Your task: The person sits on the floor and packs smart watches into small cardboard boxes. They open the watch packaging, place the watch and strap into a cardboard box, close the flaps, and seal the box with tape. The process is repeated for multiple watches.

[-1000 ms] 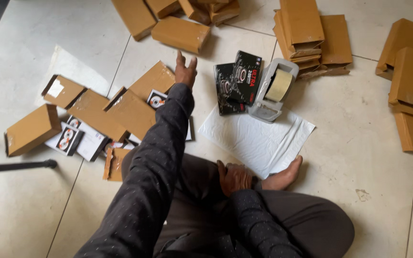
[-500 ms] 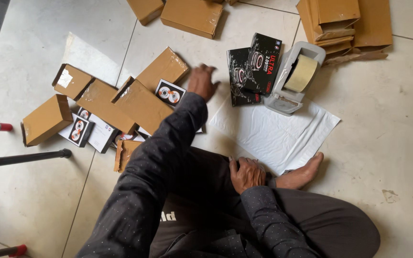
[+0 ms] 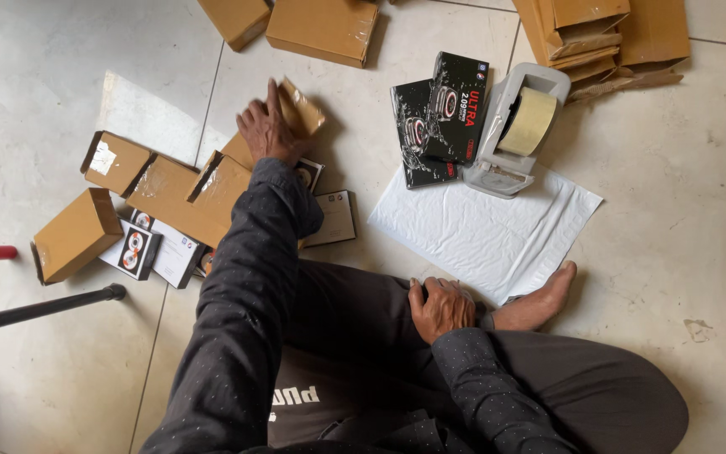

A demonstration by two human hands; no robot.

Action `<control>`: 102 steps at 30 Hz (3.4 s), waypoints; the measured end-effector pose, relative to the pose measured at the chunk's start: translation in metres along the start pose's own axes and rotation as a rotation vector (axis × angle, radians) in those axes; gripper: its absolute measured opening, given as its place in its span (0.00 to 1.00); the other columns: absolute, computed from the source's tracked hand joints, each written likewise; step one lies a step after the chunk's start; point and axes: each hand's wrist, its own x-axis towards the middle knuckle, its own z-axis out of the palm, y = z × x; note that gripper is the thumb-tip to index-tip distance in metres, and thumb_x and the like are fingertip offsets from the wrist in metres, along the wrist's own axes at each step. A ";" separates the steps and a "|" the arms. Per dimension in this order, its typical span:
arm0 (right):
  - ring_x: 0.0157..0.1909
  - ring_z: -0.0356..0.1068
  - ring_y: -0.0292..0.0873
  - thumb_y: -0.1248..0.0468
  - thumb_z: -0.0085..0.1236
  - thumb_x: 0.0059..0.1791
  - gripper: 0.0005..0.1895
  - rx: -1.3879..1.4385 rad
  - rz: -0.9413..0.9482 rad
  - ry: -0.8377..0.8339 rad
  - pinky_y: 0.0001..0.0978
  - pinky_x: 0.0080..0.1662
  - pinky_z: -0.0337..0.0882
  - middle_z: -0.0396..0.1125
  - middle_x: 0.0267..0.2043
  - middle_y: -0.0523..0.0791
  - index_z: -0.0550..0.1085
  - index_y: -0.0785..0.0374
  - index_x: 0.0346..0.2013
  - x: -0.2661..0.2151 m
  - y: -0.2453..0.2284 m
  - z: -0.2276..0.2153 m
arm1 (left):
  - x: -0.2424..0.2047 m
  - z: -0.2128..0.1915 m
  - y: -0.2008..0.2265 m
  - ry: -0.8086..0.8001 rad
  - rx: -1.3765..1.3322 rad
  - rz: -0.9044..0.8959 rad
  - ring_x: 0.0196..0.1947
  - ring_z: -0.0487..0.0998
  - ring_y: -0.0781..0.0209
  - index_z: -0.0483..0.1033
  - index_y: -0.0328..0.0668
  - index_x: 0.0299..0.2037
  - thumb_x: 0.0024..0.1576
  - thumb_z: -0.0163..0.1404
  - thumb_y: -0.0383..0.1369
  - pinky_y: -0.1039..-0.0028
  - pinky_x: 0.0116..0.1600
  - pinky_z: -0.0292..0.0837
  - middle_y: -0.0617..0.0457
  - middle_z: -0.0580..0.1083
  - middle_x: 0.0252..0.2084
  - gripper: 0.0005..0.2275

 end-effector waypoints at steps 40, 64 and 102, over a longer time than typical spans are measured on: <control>0.69 0.59 0.49 0.57 0.54 0.54 0.27 1.286 0.270 0.549 0.39 0.65 0.60 0.59 0.70 0.52 0.65 0.57 0.68 0.025 0.099 -0.015 | -0.253 0.051 0.086 -0.140 -1.194 0.134 0.55 0.78 0.47 0.73 0.31 0.59 0.60 0.55 0.30 0.64 0.59 0.73 0.38 0.76 0.56 0.18; 0.75 0.39 0.62 0.44 0.79 0.24 0.76 -0.309 -0.060 0.112 0.66 0.72 0.32 0.45 0.72 0.59 0.43 0.56 0.76 0.056 0.048 -0.039 | -0.104 -0.004 0.012 -0.292 0.048 0.091 0.65 0.63 0.38 0.48 0.51 0.74 0.36 0.71 0.48 0.42 0.73 0.33 0.35 0.65 0.61 0.55; 0.38 0.65 0.38 0.56 0.51 0.58 0.19 1.223 0.183 0.215 0.31 0.39 0.65 0.70 0.40 0.44 0.77 0.70 0.53 0.011 0.056 -0.025 | -0.280 -0.001 0.109 -0.446 -1.584 0.063 0.45 0.82 0.55 0.70 0.19 0.60 0.60 0.55 0.38 0.68 0.51 0.79 0.37 0.80 0.47 0.25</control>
